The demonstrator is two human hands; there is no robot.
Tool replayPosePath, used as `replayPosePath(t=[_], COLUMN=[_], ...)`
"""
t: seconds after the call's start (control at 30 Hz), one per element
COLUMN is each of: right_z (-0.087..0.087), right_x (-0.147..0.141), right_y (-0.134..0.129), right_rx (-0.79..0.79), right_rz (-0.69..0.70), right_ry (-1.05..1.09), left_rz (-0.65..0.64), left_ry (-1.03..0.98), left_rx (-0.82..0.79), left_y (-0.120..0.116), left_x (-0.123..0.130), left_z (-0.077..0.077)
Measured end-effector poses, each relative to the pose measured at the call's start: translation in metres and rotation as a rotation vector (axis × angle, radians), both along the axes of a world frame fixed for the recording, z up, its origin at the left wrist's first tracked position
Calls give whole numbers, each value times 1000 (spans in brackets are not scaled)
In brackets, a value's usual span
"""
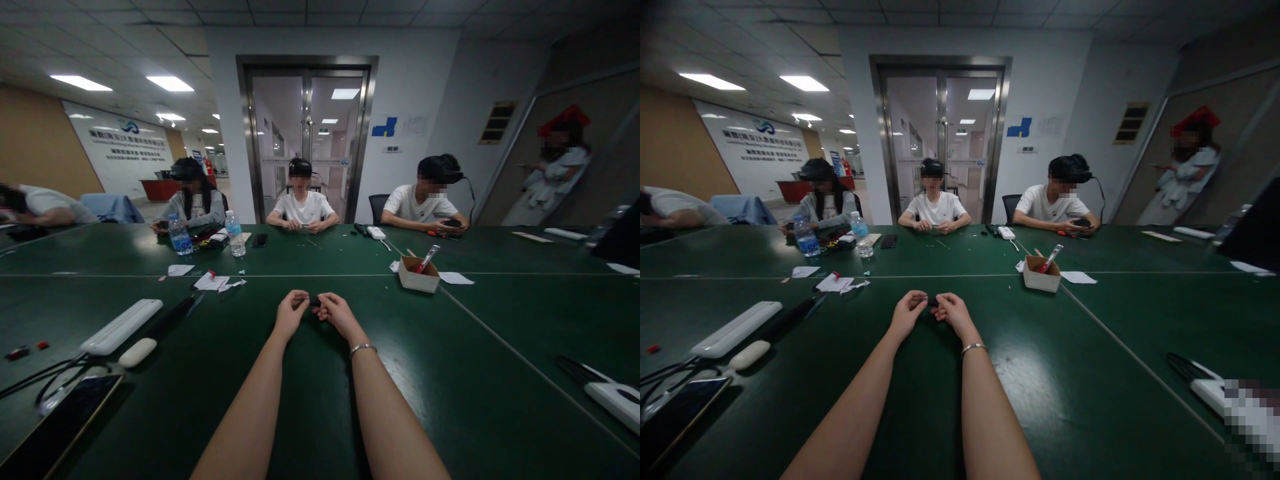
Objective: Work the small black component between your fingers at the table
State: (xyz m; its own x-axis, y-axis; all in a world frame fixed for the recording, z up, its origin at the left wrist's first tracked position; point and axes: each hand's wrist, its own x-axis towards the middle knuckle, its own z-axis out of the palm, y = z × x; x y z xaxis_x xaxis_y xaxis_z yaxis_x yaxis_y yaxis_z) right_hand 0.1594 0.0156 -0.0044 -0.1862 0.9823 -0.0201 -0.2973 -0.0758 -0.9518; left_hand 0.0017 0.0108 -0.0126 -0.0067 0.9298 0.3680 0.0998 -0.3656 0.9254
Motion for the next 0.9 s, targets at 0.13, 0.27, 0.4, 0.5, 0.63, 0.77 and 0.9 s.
replayPosePath(t=[0.13, 0.27, 0.4, 0.5, 0.63, 0.77, 0.9], right_z=[1, 0, -2, -2, -1, 3, 5], right_x=[0, 0, 0, 0, 0, 1, 2], right_y=[0, 1, 1, 2, 1, -2, -4], right_rx=[-9, -3, 18, 15, 21, 23, 18], right_rz=[14, 4, 6, -9, -1, 43, 46], right_ry=[0, -17, -44, -67, -53, -14, 0], left_rz=[-14, -29, -38, -38, -24, -8, -10], left_ry=[-1, 16, -1, -10, 0, 18, 42], left_rx=[-3, -8, -6, -7, 8, -3, -36], left_y=[0, 1, 1, 2, 3, 2, 0], left_x=[-1, -2, -2, -1, -1, -1, -1], left_z=[1, 0, -1, -1, -1, -1, 1])
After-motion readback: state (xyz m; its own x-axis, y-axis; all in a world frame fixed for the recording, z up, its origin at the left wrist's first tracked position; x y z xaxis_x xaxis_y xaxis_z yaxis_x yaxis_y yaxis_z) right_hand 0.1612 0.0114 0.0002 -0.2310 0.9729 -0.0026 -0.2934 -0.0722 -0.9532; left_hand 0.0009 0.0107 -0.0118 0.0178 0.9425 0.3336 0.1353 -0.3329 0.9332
